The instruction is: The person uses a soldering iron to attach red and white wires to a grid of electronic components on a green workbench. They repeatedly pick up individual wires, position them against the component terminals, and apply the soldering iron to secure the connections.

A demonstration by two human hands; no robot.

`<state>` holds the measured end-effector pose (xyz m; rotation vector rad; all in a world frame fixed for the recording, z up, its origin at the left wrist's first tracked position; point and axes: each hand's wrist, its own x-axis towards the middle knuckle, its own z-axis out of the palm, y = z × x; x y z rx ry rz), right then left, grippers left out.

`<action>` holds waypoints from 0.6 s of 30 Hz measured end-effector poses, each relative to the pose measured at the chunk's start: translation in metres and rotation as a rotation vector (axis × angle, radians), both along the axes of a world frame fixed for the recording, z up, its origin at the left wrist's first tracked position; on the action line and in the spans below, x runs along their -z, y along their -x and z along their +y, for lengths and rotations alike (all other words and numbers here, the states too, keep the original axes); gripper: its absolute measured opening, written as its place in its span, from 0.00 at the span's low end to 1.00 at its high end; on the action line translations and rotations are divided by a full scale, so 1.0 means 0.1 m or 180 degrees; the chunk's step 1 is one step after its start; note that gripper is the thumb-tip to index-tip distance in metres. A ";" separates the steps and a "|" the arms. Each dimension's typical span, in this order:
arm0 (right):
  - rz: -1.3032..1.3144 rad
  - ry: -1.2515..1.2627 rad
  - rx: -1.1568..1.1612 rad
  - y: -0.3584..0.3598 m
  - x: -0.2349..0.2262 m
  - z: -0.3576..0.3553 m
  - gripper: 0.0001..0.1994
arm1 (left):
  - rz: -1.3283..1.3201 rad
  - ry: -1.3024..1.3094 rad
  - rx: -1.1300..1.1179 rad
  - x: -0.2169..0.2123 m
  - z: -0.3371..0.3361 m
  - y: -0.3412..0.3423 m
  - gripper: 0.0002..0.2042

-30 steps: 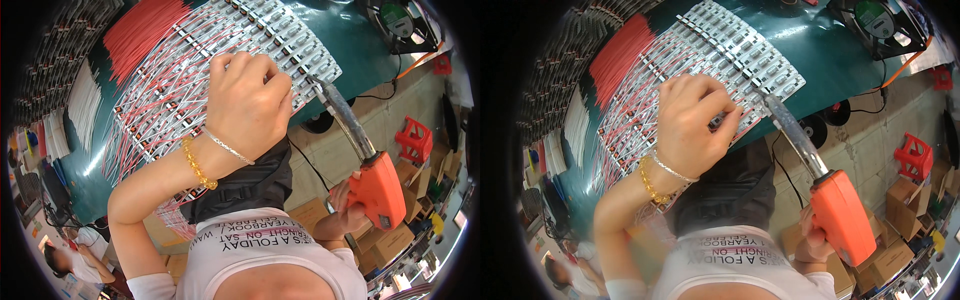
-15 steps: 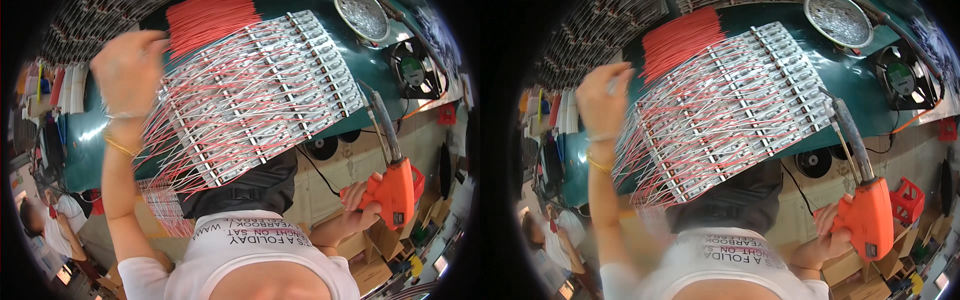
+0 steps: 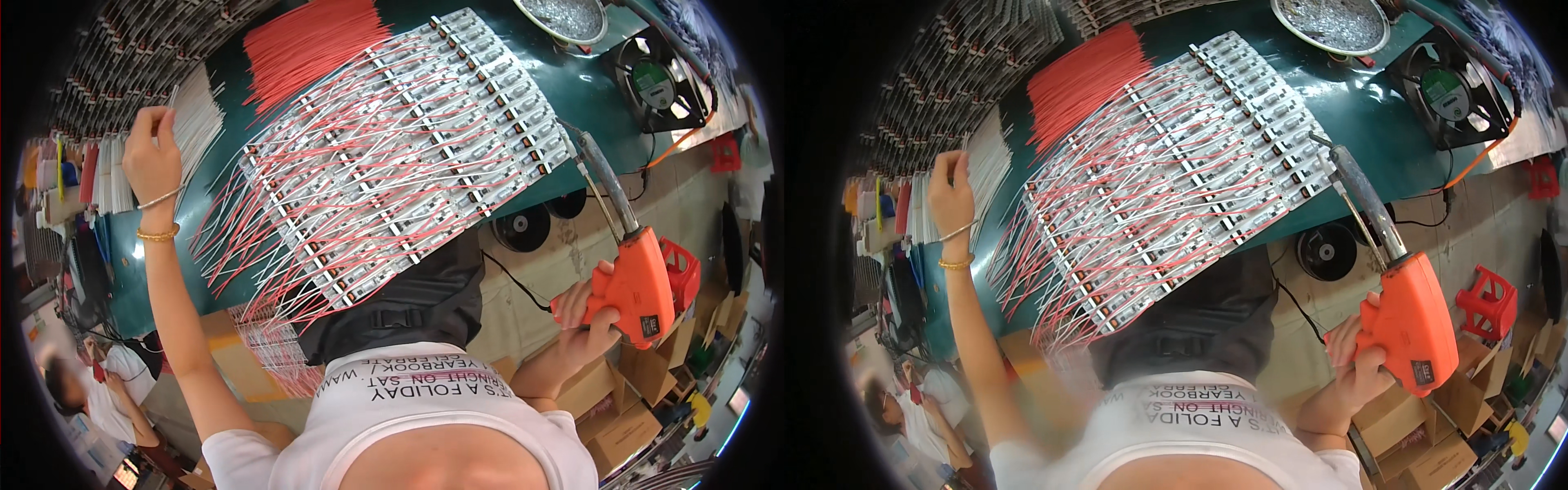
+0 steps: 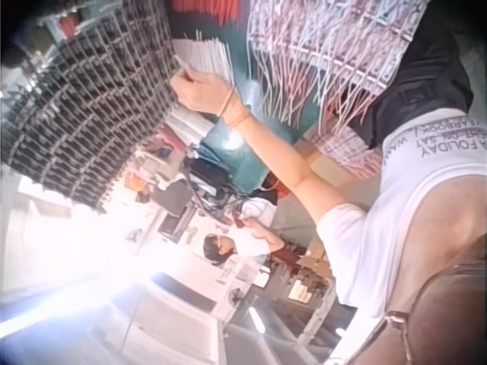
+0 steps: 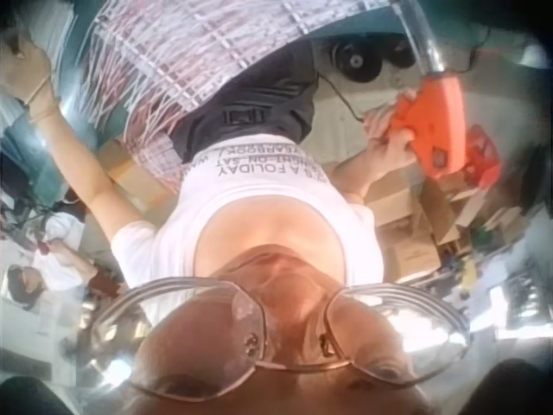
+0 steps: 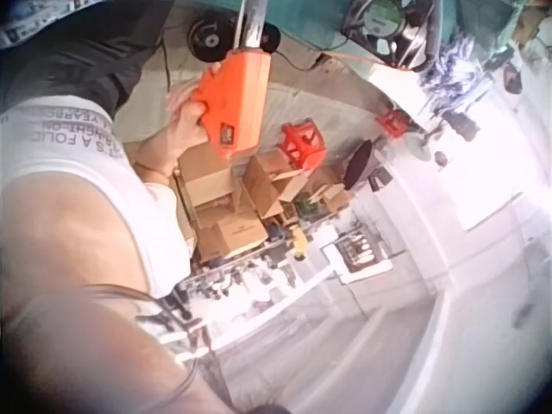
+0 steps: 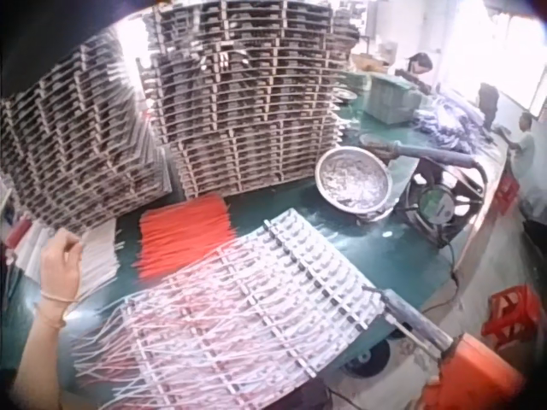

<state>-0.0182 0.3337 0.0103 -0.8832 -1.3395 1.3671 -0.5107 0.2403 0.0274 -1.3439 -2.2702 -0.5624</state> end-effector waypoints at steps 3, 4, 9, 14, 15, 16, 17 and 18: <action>-0.0001 0.0034 0.0027 -0.03 0.02 -0.01 0.34 | -0.1252 -0.0501 0.0539 -0.17 0.24 -0.49 0.03; -0.0041 0.0039 0.0077 -0.05 0.03 -0.04 0.34 | -0.1807 -0.0626 0.0781 -0.19 0.36 -0.76 0.03; -0.0101 0.0092 0.0178 -0.13 0.01 -0.17 0.38 | -0.2104 0.0323 0.2146 -0.30 0.77 -2.13 0.04; -0.0111 0.0099 0.0246 -0.22 -0.01 -0.28 0.41 | -0.1702 0.0249 0.2230 0.01 1.02 -2.54 0.07; -0.0126 0.0132 0.0238 -0.26 0.00 -0.31 0.40 | -0.1673 0.0316 0.2222 0.03 1.04 -2.56 0.07; -0.0139 0.0167 0.0225 -0.31 0.02 -0.35 0.40 | -0.1643 0.0383 0.2210 0.06 1.06 -2.59 0.07; -0.0153 0.0203 0.0207 -0.35 0.04 -0.37 0.40 | -0.1602 0.0349 0.2220 0.08 1.08 -2.60 0.07; -0.0269 0.0172 0.0099 -0.35 0.04 -0.37 0.39 | -0.1545 0.0322 0.2209 0.09 1.08 -2.60 0.07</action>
